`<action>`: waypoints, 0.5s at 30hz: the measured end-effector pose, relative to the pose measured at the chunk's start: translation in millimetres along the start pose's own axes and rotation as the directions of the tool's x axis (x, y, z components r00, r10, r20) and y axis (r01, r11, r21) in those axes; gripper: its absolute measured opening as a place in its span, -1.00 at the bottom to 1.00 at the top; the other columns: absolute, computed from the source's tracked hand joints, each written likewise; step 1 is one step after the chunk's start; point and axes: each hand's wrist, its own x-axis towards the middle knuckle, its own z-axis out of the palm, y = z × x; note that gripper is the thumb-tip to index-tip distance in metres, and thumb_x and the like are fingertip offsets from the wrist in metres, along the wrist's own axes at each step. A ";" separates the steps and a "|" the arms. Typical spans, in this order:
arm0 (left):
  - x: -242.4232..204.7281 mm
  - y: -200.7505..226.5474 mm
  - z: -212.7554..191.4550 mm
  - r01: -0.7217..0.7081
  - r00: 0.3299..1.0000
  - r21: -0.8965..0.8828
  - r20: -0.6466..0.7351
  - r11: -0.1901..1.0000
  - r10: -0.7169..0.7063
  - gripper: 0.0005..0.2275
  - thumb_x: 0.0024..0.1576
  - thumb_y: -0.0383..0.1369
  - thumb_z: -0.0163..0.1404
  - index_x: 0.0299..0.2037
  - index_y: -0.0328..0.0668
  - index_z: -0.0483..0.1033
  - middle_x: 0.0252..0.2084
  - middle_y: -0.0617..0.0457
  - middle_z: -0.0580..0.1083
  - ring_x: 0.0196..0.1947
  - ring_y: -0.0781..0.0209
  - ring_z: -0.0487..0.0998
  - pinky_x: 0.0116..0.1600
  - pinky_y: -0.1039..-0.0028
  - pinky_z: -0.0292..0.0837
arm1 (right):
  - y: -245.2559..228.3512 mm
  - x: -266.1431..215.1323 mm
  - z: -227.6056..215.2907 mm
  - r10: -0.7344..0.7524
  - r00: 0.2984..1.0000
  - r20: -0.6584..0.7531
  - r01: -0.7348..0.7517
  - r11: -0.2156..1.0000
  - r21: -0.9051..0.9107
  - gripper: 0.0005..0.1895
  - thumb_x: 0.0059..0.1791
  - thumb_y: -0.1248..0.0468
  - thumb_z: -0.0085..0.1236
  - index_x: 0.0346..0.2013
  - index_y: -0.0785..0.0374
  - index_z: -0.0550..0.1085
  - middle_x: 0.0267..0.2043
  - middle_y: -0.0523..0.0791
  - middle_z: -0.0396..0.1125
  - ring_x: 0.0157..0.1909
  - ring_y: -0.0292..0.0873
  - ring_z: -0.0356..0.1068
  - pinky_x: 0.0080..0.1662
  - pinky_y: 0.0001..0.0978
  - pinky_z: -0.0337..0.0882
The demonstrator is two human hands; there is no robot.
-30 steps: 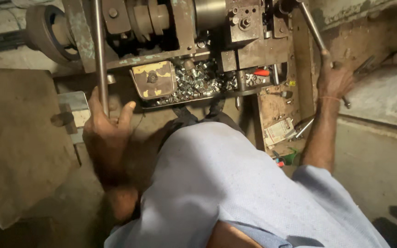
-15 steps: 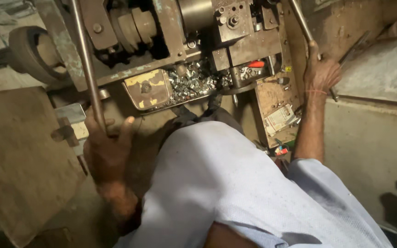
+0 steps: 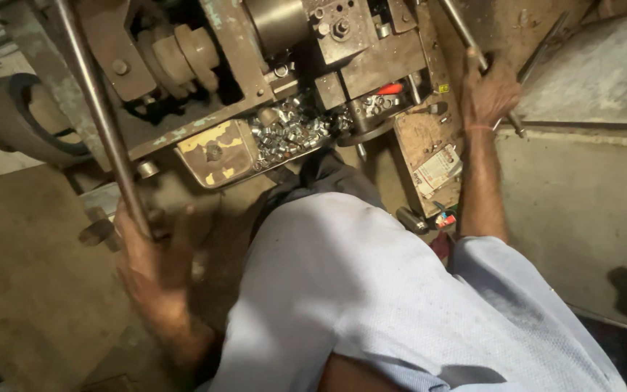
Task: The person operates a metalworking machine by turning a handwheel with the right hand and holding a long metal rod with the left hand. The person adjusts machine components and continues turning the wheel while metal shavings accumulate below.
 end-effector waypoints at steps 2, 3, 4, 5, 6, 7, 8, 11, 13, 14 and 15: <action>-2.8 2.9 -0.4 0.050 0.999 -0.006 0.012 0.999 -0.050 -0.36 0.14 -0.10 0.22 0.41 -0.02 0.27 -0.07 -0.01 0.59 -0.15 0.01 0.65 -0.06 0.18 0.51 | -5.8 -7.6 -7.1 -0.156 0.975 -0.160 0.173 0.980 0.102 -0.51 0.15 -0.17 0.06 -0.09 0.23 0.50 -0.20 -0.01 0.47 -0.09 0.02 0.44 -0.01 0.05 0.30; -4.2 4.3 0.2 0.076 0.997 -0.009 0.018 0.997 -0.076 -0.37 0.16 -0.10 0.20 0.42 0.00 0.27 -0.07 0.01 0.59 -0.16 0.02 0.65 -0.06 0.19 0.50 | -10.2 -15.1 -10.7 -0.225 0.944 -0.242 0.264 0.954 0.143 -0.58 0.13 -0.09 0.15 -0.06 0.23 0.50 -0.16 -0.02 0.50 -0.01 0.01 0.46 0.06 0.10 0.28; -4.1 5.7 0.5 0.086 0.996 0.001 0.020 0.996 -0.086 -0.38 0.17 -0.10 0.21 0.41 -0.02 0.28 -0.07 0.01 0.58 -0.16 0.02 0.63 -0.08 0.19 0.48 | -15.7 -26.1 -12.8 -0.264 0.918 -0.297 0.333 0.919 0.211 -0.66 0.13 0.01 0.16 -0.05 0.22 0.50 -0.05 0.02 0.47 0.08 0.04 0.42 0.15 0.08 0.28; -2.6 6.4 -0.1 0.096 0.995 0.011 0.021 0.995 -0.096 -0.39 0.18 -0.09 0.21 0.40 -0.04 0.29 -0.08 0.01 0.58 -0.17 0.01 0.62 -0.10 0.18 0.46 | -22.3 -39.7 -13.2 -0.298 0.887 -0.353 0.402 0.873 0.275 -0.75 0.13 0.11 0.17 -0.04 0.22 0.50 0.05 0.07 0.43 0.17 0.07 0.38 0.23 0.06 0.29; -1.9 6.5 -0.2 0.108 0.994 0.022 0.023 0.994 -0.109 -0.39 0.19 -0.09 0.22 0.39 -0.06 0.29 -0.08 0.01 0.57 -0.18 0.01 0.60 -0.12 0.18 0.44 | -29.6 -47.5 -11.8 -0.326 0.853 -0.407 0.471 0.817 0.333 -0.82 0.12 0.22 0.17 -0.02 0.22 0.50 0.15 0.11 0.40 0.26 0.10 0.34 0.31 0.04 0.30; -1.9 6.5 0.5 0.136 0.990 0.023 0.024 0.991 -0.136 -0.40 0.17 -0.08 0.22 0.37 -0.06 0.32 -0.10 0.00 0.57 -0.20 0.00 0.60 -0.12 0.19 0.45 | -42.8 -48.2 -4.1 -0.400 0.800 -0.447 0.570 0.740 0.357 -0.88 0.09 0.32 0.17 -0.08 0.22 0.50 0.13 0.09 0.42 0.26 0.09 0.36 0.33 0.03 0.31; -1.2 6.6 1.5 0.162 0.987 0.021 0.023 0.987 -0.162 -0.41 0.16 -0.07 0.23 0.35 -0.06 0.34 -0.13 0.00 0.57 -0.22 0.00 0.61 -0.12 0.20 0.45 | -56.0 -46.5 3.3 -0.464 0.736 -0.492 0.661 0.650 0.375 -0.88 0.05 0.43 0.16 -0.13 0.22 0.50 0.10 0.08 0.43 0.25 0.09 0.39 0.35 0.02 0.32; 1.0 4.9 5.5 0.110 0.994 0.015 0.000 0.994 -0.110 -0.46 0.18 -0.08 0.24 0.29 -0.12 0.39 -0.12 -0.03 0.57 -0.20 -0.01 0.60 -0.06 0.20 0.45 | -71.5 -52.2 13.7 -0.550 0.753 -0.361 0.656 0.579 0.485 -0.77 -0.14 0.52 0.08 -0.23 0.28 0.53 -0.01 0.03 0.44 0.12 0.03 0.43 0.17 -0.10 0.43; 1.4 3.5 6.0 0.101 0.995 0.060 -0.010 0.993 -0.101 -0.49 0.21 -0.09 0.25 0.27 -0.14 0.43 -0.09 -0.06 0.57 -0.15 -0.02 0.59 -0.04 0.18 0.44 | -72.4 -43.2 24.5 -0.643 0.737 -0.207 0.653 0.599 0.463 -0.71 -0.16 0.54 0.07 -0.18 0.30 0.56 -0.02 0.01 0.45 0.10 0.04 0.41 0.09 -0.12 0.42; 2.0 4.3 6.3 0.130 0.992 0.102 -0.016 0.986 -0.129 -0.51 0.22 -0.09 0.26 0.25 -0.14 0.45 -0.08 -0.08 0.57 -0.13 -0.04 0.59 -0.04 0.16 0.43 | -73.6 -34.5 33.5 -0.647 0.748 -0.148 0.640 0.645 0.419 -0.73 -0.14 0.53 0.10 -0.18 0.28 0.57 -0.05 0.00 0.45 0.05 0.03 0.39 0.04 -0.12 0.42; 1.8 6.3 7.3 0.158 0.987 0.143 -0.022 0.977 -0.157 -0.52 0.23 -0.09 0.27 0.24 -0.14 0.47 -0.07 -0.09 0.58 -0.11 -0.06 0.58 -0.04 0.14 0.42 | -77.6 -25.4 45.5 -0.645 0.759 -0.089 0.627 0.686 0.370 -0.75 -0.12 0.51 0.12 -0.19 0.27 0.57 -0.07 -0.01 0.45 -0.01 0.01 0.37 -0.01 -0.11 0.42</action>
